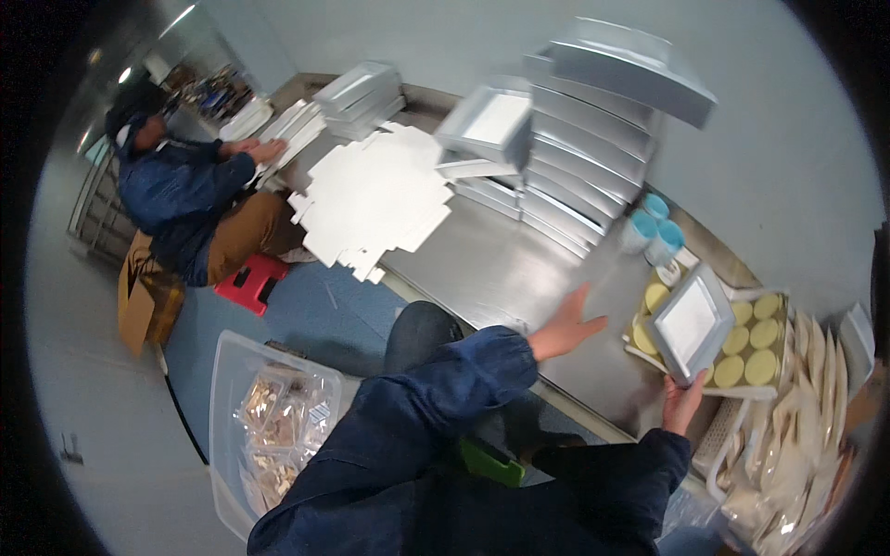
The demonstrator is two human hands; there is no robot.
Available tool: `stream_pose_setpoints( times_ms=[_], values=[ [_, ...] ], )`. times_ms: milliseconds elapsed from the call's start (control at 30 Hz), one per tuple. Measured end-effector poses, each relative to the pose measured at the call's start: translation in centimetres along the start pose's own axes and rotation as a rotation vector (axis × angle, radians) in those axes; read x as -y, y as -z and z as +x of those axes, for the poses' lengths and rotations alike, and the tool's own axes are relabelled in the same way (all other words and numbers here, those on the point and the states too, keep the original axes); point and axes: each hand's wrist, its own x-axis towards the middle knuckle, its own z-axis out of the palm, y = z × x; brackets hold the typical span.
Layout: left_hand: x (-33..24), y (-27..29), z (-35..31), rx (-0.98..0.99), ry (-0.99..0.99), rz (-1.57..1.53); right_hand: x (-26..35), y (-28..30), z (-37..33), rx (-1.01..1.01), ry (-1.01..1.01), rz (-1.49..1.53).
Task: The person assembles flat white cardboard into boxes by hand and then takes another flat cardboard piece from a stack to continue the process.
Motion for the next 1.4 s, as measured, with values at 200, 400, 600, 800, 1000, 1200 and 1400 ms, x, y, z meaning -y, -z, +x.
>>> stream_pose_setpoints(
  times_ms=[200, 400, 600, 800, 1000, 1200, 1400],
  values=[
    [8.9, 22.2, -7.7, -0.762, 0.416, 0.116, 1.2, 0.4, 1.6, -0.214, 0.33, -0.65],
    [23.2, 38.8, -16.3, -1.388, 0.405, -0.83, -3.2, -6.0, -6.1, -0.048, 0.191, -0.576],
    [22.7, 42.0, -15.9, -1.238, 0.362, -0.536, -4.6, -11.5, -9.7, 0.086, 0.049, -0.473],
    [13.0, 38.4, -17.9, -0.726, -0.042, -1.345, -5.8, -17.7, -12.1, 0.381, -0.195, -0.417],
    [5.1, 20.9, -27.8, -0.622, -0.081, -1.557, -10.3, -26.3, -15.9, 0.988, -0.741, -0.072],
    [7.6, 10.1, -36.4, -0.344, 0.294, -0.98, -10.4, -24.4, -16.2, 0.877, -0.659, -0.348],
    [5.4, 16.7, -33.9, 0.541, 0.378, -0.812, -1.4, -11.3, -12.4, 0.68, -0.527, -0.261]
  ],
)
